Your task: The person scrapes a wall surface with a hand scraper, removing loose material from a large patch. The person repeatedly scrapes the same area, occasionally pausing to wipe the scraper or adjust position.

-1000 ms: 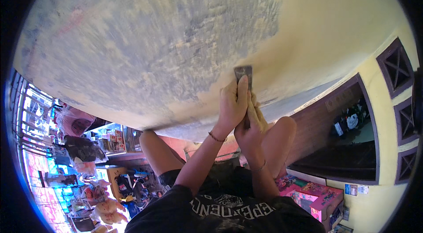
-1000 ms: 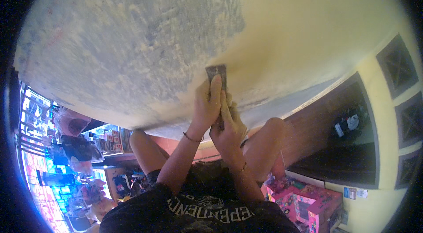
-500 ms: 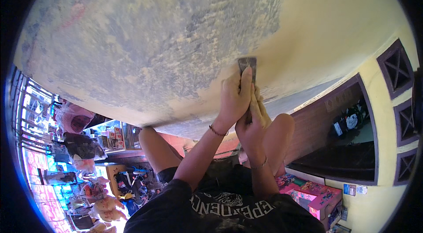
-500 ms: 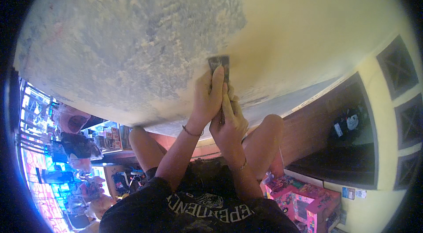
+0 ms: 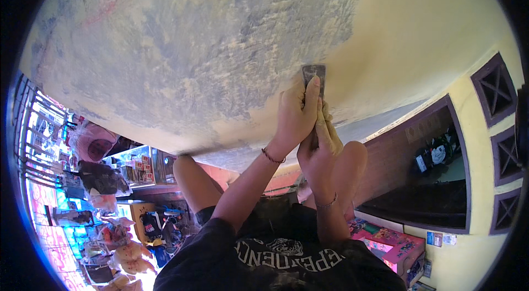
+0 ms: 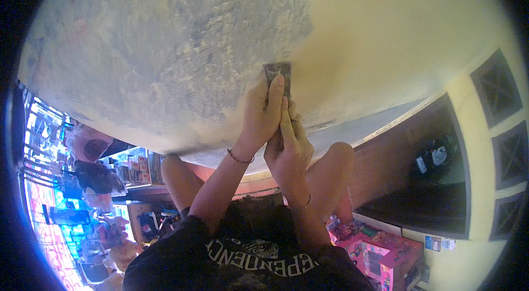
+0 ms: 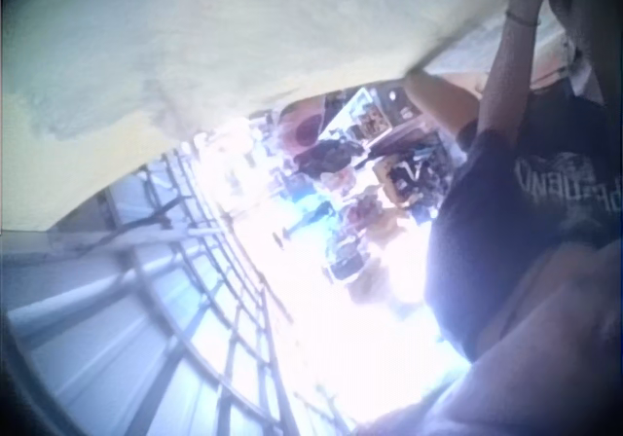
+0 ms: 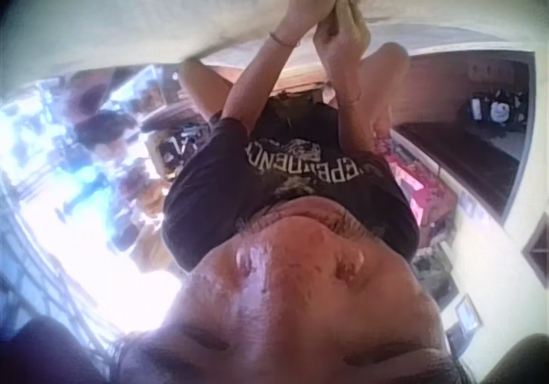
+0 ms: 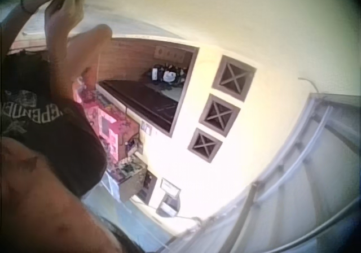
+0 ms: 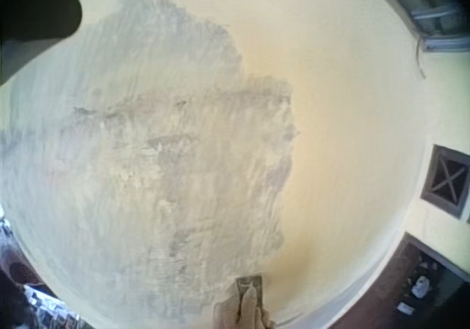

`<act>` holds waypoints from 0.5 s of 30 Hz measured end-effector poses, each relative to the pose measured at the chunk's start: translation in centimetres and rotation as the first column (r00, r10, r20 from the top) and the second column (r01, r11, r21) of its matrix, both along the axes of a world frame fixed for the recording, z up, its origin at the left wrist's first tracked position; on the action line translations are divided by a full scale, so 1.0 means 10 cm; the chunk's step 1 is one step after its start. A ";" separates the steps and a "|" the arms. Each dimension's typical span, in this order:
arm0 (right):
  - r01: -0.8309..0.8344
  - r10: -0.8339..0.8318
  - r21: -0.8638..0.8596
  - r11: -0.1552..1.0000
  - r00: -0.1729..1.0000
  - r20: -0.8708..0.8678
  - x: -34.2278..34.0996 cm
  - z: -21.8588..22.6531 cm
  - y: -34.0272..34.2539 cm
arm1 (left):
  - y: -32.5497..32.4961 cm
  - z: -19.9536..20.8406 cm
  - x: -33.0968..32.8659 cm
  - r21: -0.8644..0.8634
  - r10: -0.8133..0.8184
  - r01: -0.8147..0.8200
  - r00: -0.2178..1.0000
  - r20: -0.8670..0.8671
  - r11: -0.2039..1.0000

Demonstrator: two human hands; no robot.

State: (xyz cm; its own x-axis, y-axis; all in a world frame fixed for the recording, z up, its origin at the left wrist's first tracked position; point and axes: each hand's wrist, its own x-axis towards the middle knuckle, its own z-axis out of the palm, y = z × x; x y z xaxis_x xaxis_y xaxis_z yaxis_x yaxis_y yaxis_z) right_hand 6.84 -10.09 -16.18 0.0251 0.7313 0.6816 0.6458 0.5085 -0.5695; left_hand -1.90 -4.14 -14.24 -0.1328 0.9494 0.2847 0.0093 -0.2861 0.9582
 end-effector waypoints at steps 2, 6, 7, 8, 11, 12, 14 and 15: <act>-0.040 0.034 -0.102 0.994 0.998 -0.056 0.00 0.02 -0.03 | -0.01 0.02 -0.01 -0.053 0.001 -0.001 1.000 0.018 0.999; -0.027 0.027 -0.028 0.999 1.000 -0.004 0.00 0.01 -0.04 | -0.01 0.06 0.00 0.078 0.013 -0.009 0.999 -0.053 0.997; -0.023 0.024 -0.031 0.999 1.000 0.014 0.01 0.00 -0.04 | -0.01 0.05 0.00 0.067 0.004 -0.003 1.000 -0.028 0.998; -0.019 0.020 -0.029 0.999 0.999 0.028 0.02 -0.01 -0.04 | -0.01 0.04 0.01 -0.006 -0.034 0.035 0.997 0.071 0.999; -0.022 0.021 0.015 1.000 0.998 0.054 0.05 -0.06 -0.04 | -0.01 0.00 0.00 -0.064 -0.023 0.027 0.998 0.063 0.998; -0.014 0.015 -0.019 1.000 0.999 0.039 0.04 -0.07 -0.04 | -0.01 -0.01 -0.02 -0.059 0.000 0.001 1.000 0.010 0.998; -0.028 0.028 -0.092 0.995 1.000 0.002 0.03 -0.10 -0.10 | -0.06 -0.02 -0.02 0.019 0.005 -0.004 0.999 -0.031 1.000; -0.021 0.022 -0.051 0.998 0.999 0.023 0.02 -0.11 -0.11 | -0.09 -0.01 -0.02 0.013 0.015 -0.014 0.999 -0.030 1.000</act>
State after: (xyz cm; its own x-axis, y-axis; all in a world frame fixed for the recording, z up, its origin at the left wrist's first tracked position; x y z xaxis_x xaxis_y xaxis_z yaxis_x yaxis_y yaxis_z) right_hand 7.00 -11.23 -17.27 -0.0068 0.7650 0.6440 0.6485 0.4936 -0.5795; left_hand -2.08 -5.02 -14.36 -0.1377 0.9435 0.3012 0.0428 -0.2982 0.9535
